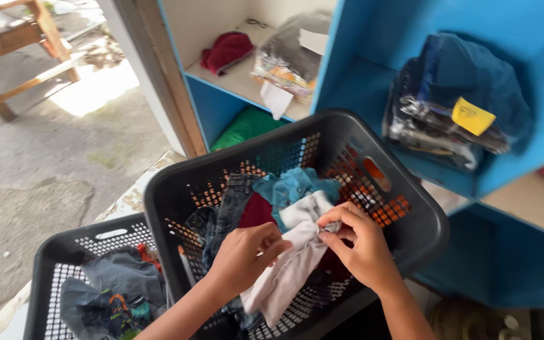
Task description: The person sorts various pieces of clothing from one laundry basket to another, handling items one at a time and turning them over by hand.
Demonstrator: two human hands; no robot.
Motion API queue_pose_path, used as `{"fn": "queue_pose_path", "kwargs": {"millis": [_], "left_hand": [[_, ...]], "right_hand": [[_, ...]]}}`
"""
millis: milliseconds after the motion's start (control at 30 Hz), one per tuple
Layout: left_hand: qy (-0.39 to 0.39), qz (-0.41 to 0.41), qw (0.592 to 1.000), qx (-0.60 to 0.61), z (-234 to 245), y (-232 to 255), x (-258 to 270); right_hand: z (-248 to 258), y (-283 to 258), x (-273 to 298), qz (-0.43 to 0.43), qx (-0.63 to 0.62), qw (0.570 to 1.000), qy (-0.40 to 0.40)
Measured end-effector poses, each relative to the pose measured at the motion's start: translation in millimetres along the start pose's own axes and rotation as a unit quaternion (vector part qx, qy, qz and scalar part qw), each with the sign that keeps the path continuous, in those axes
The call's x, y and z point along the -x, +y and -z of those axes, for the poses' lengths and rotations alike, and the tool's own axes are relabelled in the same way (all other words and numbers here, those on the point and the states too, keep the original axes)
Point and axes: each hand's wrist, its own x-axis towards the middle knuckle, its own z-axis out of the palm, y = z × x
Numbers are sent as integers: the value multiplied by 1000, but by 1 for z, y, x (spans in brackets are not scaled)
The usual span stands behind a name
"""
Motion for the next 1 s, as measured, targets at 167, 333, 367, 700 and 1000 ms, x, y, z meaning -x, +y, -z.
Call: {"fn": "queue_pose_path", "kwargs": {"millis": [167,333,367,700,1000], "left_hand": [[-35,105,990,89,-17,-1,10],[12,111,989,93,-36,-9,29],[23,99,991,88,-43,-11,34],[174,139,945,242,-82,-49,74],[224,85,958,158,-85,3,92]], "right_hand": [[-25,1,35,127,107,985,45],[-51,0,58,15,36,998,47],[-52,2,62,-2,21,999,50],[-50,32,80,9,-234,948,217],[-36,14,72,44,-311,933,174]]}}
